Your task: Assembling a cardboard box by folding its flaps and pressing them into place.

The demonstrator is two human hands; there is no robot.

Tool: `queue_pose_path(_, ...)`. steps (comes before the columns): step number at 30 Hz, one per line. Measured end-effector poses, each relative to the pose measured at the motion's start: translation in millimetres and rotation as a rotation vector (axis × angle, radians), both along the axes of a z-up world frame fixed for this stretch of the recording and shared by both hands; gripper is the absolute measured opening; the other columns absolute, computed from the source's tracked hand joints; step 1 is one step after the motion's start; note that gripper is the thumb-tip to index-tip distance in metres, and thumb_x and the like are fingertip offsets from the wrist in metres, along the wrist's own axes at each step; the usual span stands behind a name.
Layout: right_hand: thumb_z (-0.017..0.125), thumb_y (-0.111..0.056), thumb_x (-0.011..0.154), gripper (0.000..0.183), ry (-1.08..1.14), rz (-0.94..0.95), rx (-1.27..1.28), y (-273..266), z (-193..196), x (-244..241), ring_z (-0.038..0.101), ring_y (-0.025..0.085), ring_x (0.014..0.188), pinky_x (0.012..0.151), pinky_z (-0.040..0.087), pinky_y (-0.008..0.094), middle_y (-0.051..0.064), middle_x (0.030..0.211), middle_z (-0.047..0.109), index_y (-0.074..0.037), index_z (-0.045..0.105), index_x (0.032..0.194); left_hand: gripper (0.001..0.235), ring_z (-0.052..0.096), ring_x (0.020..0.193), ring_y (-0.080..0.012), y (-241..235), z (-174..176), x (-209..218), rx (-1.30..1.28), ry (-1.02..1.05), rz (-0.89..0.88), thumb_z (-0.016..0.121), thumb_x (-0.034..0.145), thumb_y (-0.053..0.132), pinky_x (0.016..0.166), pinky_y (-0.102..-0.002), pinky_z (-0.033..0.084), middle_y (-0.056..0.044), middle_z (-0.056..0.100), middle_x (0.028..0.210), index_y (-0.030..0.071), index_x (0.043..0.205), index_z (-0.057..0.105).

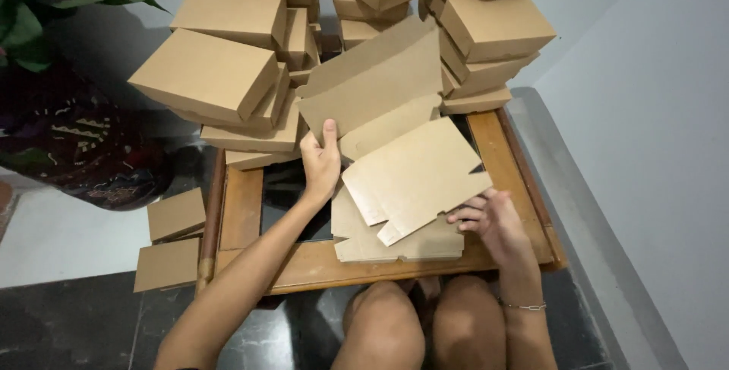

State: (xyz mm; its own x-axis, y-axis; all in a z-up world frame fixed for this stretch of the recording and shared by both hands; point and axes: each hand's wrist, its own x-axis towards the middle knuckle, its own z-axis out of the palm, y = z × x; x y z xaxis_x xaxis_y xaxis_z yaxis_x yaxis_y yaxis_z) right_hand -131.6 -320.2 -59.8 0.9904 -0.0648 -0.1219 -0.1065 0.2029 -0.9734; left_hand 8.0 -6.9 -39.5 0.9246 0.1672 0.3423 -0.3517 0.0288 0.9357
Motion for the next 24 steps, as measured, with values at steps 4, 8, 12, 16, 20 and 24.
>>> queue_pose_path(4, 0.07, -0.017, 0.095, 0.044, 0.097, -0.128, -0.126, 13, 3, 2, 0.075, 0.032, 0.087, 0.076, 0.063, 0.042, 0.019, 0.096, 0.072, 0.009, 0.058, 0.128, 0.045, 0.053, 0.075, -0.007, -5, -17, 5, 0.023, -0.063, -0.027, 0.042, 0.113, 0.03, 0.075, -0.031, 0.052, 0.003, 0.07, 0.075, 0.013, 0.082, 0.069)
queue_pose_path(8, 0.072, -0.016, 0.097, 0.035, 0.041, -0.199, -0.171, 12, 22, 13, 0.074, 0.028, 0.083, 0.079, 0.062, 0.046, 0.02, 0.092, 0.072, 0.009, 0.063, 0.12, 0.069, 0.059, 0.078, -0.0083, -3, -71, 25, 0.015, -0.058, -0.093, 0.015, 0.113, 0.048, 0.082, -0.03, 0.052, 0.003, 0.069, 0.079, 0.015, 0.085, 0.068)
queue_pose_path(12, 0.069, -0.017, 0.101, 0.031, -0.041, -0.306, -0.264, 20, 66, 14, 0.072, 0.023, 0.086, 0.08, 0.06, 0.039, 0.017, 0.098, 0.073, 0.004, 0.064, 0.123, 0.072, 0.051, 0.098, -0.0127, -2, -43, 18, -0.197, 0.089, -0.248, -0.005, 0.102, 0.064, 0.092, -0.028, 0.038, 0.0, 0.053, 0.107, 0.018, 0.112, 0.048)
queue_pose_path(16, 0.066, -0.017, 0.103, 0.022, -0.125, -0.381, -0.291, 64, 153, 1, 0.07, 0.017, 0.087, 0.081, 0.059, 0.035, 0.007, 0.098, 0.071, -0.005, 0.066, 0.121, 0.072, 0.055, 0.06, -0.003, 3, -26, 13, -0.405, 0.209, -0.357, 0.004, 0.096, 0.076, 0.063, -0.015, 0.048, 0.011, 0.055, 0.065, 0.026, 0.077, 0.051)
queue_pose_path(20, 0.067, -0.019, 0.106, 0.022, -0.199, -0.332, -0.467, 35, 169, 29, 0.069, 0.017, 0.081, 0.075, 0.058, 0.031, 0.008, 0.096, 0.071, -0.004, 0.067, 0.122, 0.067, 0.059, 0.066, -0.0057, -1, -19, 9, -0.519, 0.318, -0.359, 0.016, 0.095, 0.075, 0.068, -0.018, 0.05, 0.007, 0.06, 0.071, 0.024, 0.077, 0.055)
queue_pose_path(24, 0.072, -0.014, 0.1, 0.021, -0.346, -0.103, -0.76, 49, 219, 46, 0.053, 0.011, 0.068, 0.06, 0.045, 0.026, 0.003, 0.082, 0.062, 0.0, 0.067, 0.114, 0.063, 0.063, 0.071, -0.0084, -8, 11, -5, -0.631, 0.421, -0.365, 0.028, 0.095, 0.073, 0.073, -0.022, 0.052, 0.004, 0.065, 0.076, 0.022, 0.077, 0.059)
